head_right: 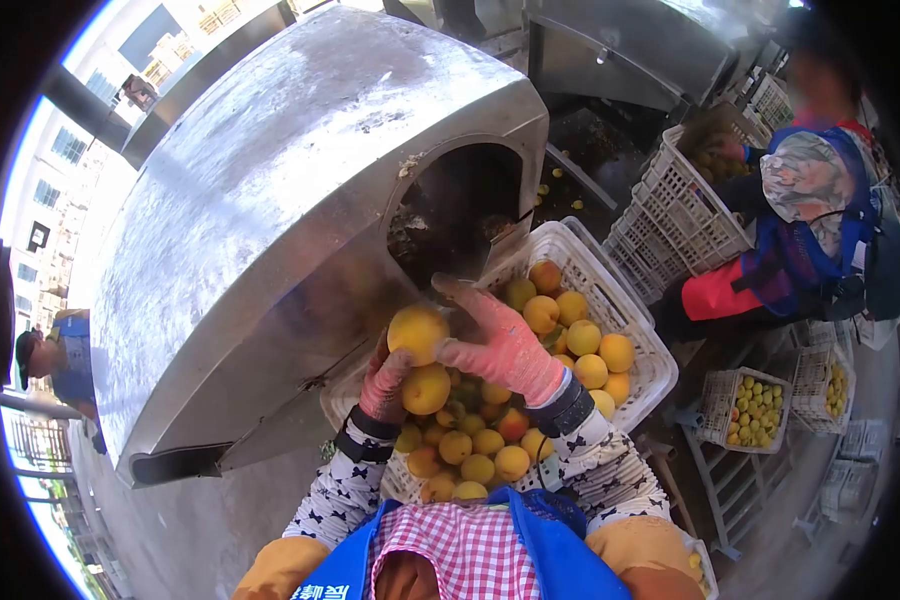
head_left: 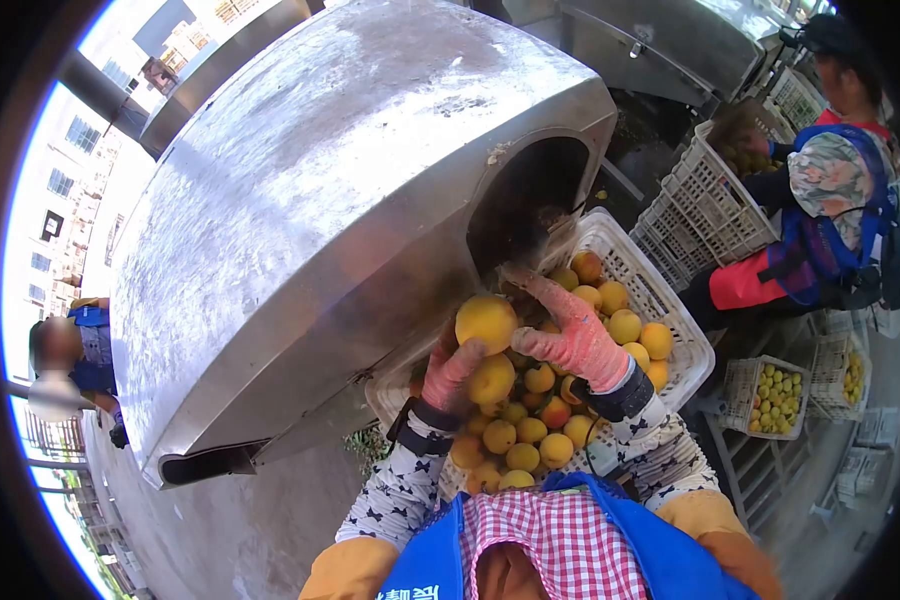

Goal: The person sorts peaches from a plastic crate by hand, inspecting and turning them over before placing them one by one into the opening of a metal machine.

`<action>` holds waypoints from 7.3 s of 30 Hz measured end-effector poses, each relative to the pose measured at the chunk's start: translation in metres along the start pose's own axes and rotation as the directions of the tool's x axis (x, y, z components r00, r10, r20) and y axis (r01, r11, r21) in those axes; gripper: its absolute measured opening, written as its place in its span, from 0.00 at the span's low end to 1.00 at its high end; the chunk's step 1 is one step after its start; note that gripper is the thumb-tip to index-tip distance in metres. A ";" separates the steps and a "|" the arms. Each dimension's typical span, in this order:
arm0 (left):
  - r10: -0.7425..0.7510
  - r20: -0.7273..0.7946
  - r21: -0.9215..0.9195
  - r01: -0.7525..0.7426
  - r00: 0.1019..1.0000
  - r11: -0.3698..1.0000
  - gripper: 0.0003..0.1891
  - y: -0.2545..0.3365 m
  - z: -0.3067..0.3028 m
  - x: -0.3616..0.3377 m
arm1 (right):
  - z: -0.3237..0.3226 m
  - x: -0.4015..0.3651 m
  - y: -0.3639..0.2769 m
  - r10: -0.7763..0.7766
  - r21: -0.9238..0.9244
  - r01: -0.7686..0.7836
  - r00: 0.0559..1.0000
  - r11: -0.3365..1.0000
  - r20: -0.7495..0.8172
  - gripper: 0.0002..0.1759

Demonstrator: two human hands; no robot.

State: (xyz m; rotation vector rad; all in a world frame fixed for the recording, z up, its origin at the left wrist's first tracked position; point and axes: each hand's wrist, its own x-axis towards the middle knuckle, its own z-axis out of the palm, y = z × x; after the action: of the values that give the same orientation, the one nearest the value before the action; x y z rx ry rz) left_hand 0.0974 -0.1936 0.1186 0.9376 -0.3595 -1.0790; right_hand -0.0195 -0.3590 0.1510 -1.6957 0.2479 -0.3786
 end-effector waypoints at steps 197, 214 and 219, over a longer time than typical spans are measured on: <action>0.091 -0.200 0.064 -0.079 0.976 0.995 0.18 -0.002 0.032 0.003 | 0.032 -0.019 -0.020 -0.049 -0.507 -0.045 0.984 0.861 -0.171 0.51; 0.182 -0.418 0.861 0.324 0.890 0.391 0.33 0.045 -0.111 -0.154 | -0.002 0.089 0.041 -0.249 -0.816 -0.164 0.903 0.554 -0.350 0.42; -0.142 -0.637 0.770 0.635 0.757 -0.065 0.38 0.061 -0.136 -0.196 | 0.005 0.127 0.068 -0.124 -0.878 -0.279 0.929 0.388 -0.349 0.40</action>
State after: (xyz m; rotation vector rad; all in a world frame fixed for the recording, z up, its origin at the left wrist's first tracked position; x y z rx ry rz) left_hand 0.1326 0.0503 0.1233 2.7242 -0.5158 -1.0551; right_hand 0.1024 -0.4129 0.0970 -2.7250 0.9823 -0.5332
